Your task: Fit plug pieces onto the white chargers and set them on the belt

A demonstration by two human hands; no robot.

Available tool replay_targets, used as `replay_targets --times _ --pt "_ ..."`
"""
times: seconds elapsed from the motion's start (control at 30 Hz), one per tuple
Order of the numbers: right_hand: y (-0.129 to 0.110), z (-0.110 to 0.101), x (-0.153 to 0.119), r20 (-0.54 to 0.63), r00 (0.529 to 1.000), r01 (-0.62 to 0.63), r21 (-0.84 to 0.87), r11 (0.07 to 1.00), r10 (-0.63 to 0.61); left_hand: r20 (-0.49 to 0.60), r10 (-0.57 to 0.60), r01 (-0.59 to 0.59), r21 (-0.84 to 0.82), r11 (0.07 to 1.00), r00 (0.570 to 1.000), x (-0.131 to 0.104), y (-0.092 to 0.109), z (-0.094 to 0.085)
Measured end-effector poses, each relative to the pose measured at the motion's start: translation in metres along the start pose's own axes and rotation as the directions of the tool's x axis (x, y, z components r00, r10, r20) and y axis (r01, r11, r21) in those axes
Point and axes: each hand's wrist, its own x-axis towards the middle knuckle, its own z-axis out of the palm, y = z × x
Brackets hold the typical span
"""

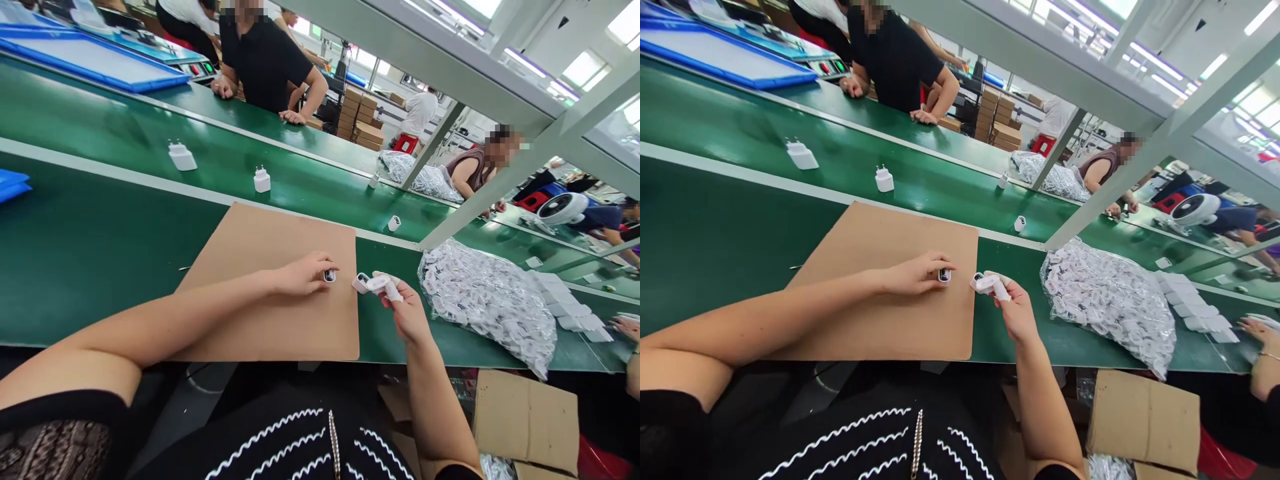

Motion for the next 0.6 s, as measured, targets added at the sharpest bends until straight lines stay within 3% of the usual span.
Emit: replay_targets --times 0.13,0.23,0.4,0.6 --pt "-0.001 0.021 -0.011 0.053 0.998 0.028 0.031 0.999 -0.030 -0.151 -0.153 0.140 -0.089 0.986 0.977 -0.012 0.006 0.019" --pt "0.000 0.032 -0.013 0.087 0.996 0.020 0.079 0.997 -0.026 -0.209 -0.185 0.149 -0.176 0.973 0.960 -0.023 0.008 0.031" --pt "0.003 0.044 -0.009 0.129 0.991 0.016 0.058 0.998 -0.023 -0.196 -0.159 0.114 -0.221 0.969 0.968 -0.026 0.006 0.034" --pt "-0.001 0.052 -0.006 0.049 0.999 -0.017 0.132 0.991 0.011 -0.205 -0.157 0.092 -0.293 0.952 0.966 -0.026 0.006 0.033"
